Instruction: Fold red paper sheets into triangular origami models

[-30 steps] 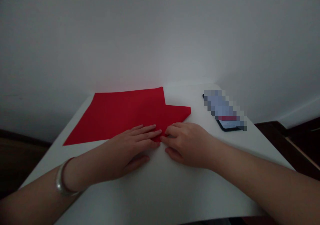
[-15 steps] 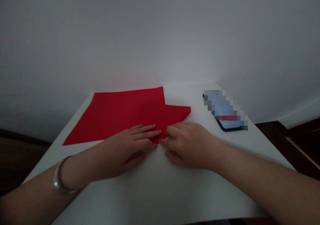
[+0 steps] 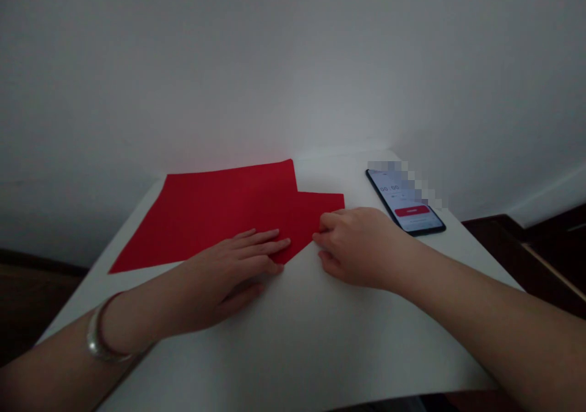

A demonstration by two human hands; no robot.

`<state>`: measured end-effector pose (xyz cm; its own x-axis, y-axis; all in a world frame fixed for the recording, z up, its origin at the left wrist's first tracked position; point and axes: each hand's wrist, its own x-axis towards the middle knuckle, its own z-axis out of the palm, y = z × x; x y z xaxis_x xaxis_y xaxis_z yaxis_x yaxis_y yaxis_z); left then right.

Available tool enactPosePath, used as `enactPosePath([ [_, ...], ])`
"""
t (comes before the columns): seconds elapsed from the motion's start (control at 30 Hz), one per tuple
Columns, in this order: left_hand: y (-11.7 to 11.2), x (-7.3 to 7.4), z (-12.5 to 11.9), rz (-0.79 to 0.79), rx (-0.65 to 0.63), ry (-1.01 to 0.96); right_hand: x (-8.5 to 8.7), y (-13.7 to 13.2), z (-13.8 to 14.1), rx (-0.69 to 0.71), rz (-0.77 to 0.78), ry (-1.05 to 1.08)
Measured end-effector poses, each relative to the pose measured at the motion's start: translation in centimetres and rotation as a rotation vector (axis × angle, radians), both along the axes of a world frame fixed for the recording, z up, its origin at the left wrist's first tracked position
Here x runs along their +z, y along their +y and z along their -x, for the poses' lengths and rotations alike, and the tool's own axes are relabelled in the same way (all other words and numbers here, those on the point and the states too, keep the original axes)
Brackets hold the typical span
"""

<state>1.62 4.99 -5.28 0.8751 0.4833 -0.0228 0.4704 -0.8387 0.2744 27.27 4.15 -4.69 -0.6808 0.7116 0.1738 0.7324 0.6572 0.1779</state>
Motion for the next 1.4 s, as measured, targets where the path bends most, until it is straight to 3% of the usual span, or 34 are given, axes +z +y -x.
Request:
enactPosePath([
  [0.57,0.0,-0.1,0.0,0.006,0.004,-0.034,-0.2,0.7,-0.8,-0.309,0.003,-0.154],
  [0.77,-0.1,0.0,0.0,-0.012,0.008,-0.004,-0.4,0.9,-0.6,-0.353,-0.036,-0.209],
  [0.83,-0.1,0.1,0.0,-0.026,0.009,0.019,-0.6,0.6,-0.2,-0.340,-0.085,-0.195],
  [0.93,-0.2,0.3,-0.2,-0.038,0.018,0.050,-1.1,-0.1,0.6,-0.184,-0.230,-0.159],
  [1.0,-0.1,0.5,-0.3,-0.043,0.018,0.064,-1.4,-0.6,1.2,-0.108,-0.244,-0.097],
  [1.27,-0.1,0.6,-0.4,-0.043,0.027,0.078,-1.8,-2.5,3.1,0.139,-0.063,0.135],
  [1.4,0.0,0.5,-0.3,-0.047,0.025,0.066,-1.6,-2.6,3.0,0.177,0.046,0.211],
])
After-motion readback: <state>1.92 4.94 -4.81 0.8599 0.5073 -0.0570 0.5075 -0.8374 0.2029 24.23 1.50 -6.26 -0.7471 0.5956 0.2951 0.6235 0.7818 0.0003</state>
